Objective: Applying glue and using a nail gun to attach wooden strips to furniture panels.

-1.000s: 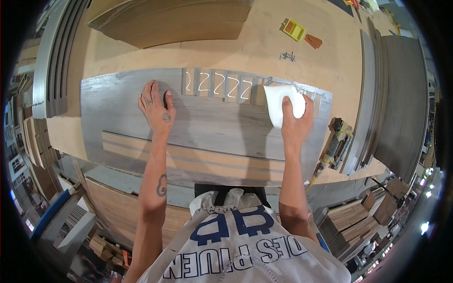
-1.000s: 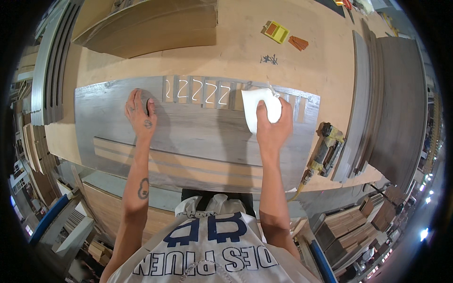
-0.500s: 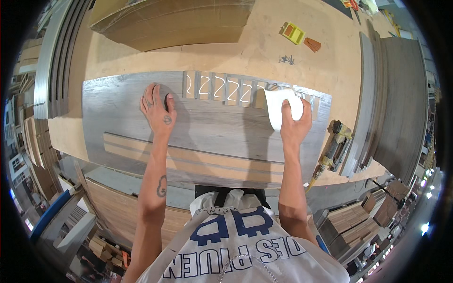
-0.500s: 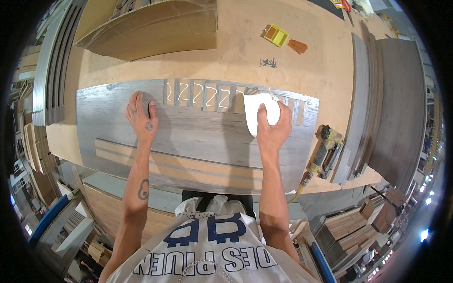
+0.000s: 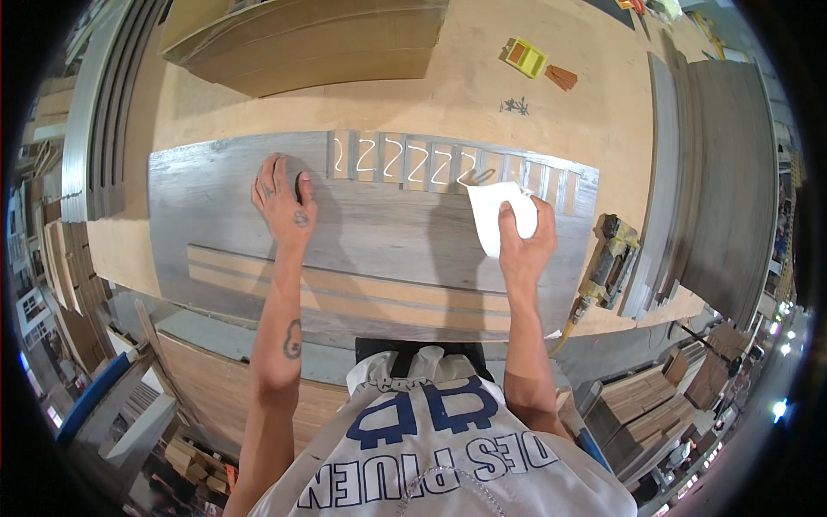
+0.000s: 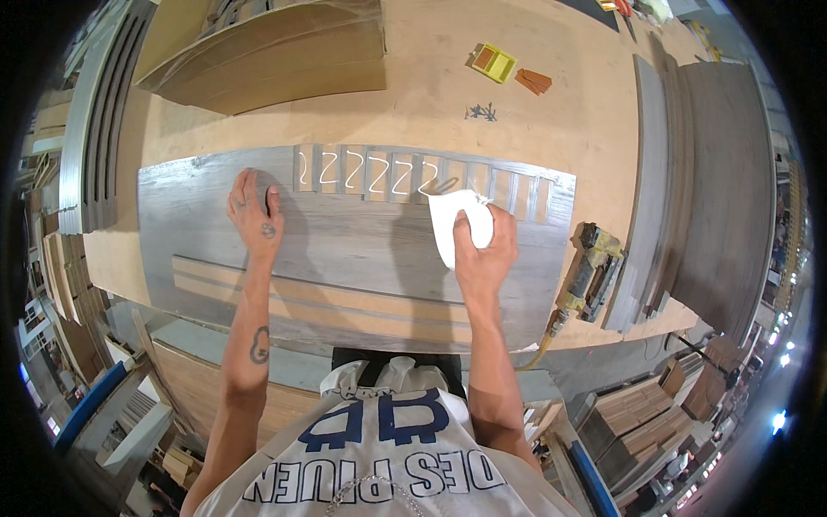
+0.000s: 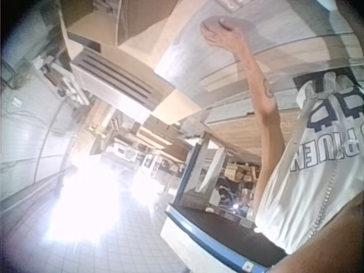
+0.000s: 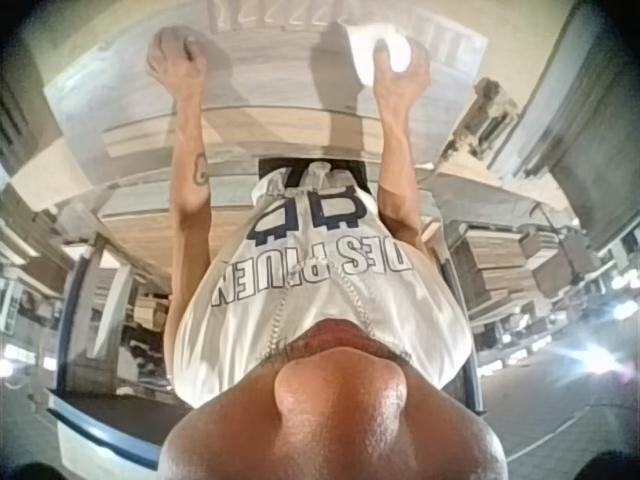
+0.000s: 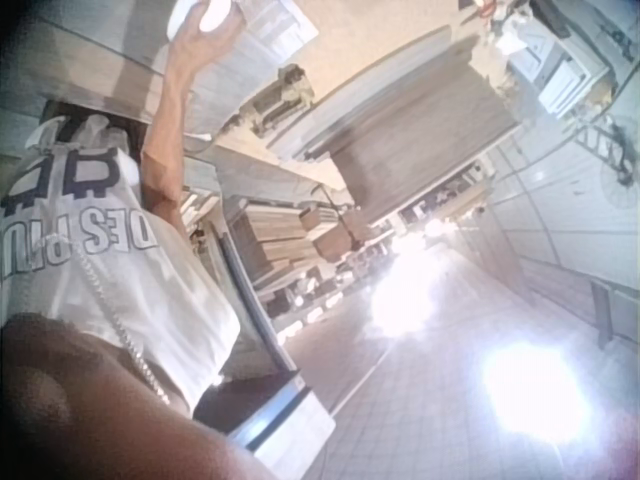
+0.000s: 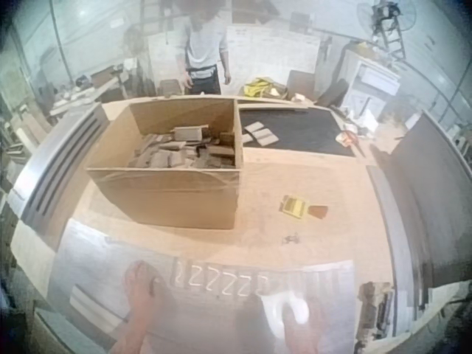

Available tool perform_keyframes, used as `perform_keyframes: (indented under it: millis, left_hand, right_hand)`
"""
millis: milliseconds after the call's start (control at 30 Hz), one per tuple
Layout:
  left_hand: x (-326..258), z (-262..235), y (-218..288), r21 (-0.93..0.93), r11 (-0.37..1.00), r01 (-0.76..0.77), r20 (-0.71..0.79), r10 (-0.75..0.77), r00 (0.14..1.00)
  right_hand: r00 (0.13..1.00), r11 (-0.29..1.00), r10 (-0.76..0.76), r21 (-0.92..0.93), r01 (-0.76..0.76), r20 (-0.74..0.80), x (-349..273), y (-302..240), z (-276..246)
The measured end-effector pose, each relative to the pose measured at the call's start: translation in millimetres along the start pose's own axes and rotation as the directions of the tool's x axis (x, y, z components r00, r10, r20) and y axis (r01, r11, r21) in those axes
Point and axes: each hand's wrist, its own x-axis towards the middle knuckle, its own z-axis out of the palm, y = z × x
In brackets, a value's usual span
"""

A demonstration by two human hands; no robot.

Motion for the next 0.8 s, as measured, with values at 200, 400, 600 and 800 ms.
perform_keyframes:
  millis: [200,400,600,800]
  left_hand:
    - [-0.3,-0.7,-0.3,-0.003,1.000,0.002,-0.010,-0.002,1.000]
    - [-0.8,0.9,-1.1,0.016,0.999,-0.028,-0.017,0.028,0.999]
    - [-0.3,-0.2,0.6,0.016,0.999,-0.030,-0.017,0.031,0.999]
    - [-1.3,0.6,-1.8,0.034,0.999,-0.032,-0.012,0.032,0.999]
  right_hand:
    - [0.997,0.999,0.020,-0.039,-0.023,-0.068,7.8,7.1,-13.5]
    - [0.990,0.998,0.063,-0.008,-0.064,-0.127,34.1,2.3,-8.4]
    - [0.994,0.999,0.024,0.031,-0.021,-0.102,45.0,6.9,-2.4]
    - [0.994,1.000,-0.011,-0.011,0.010,-0.110,47.1,15.3,-0.2]
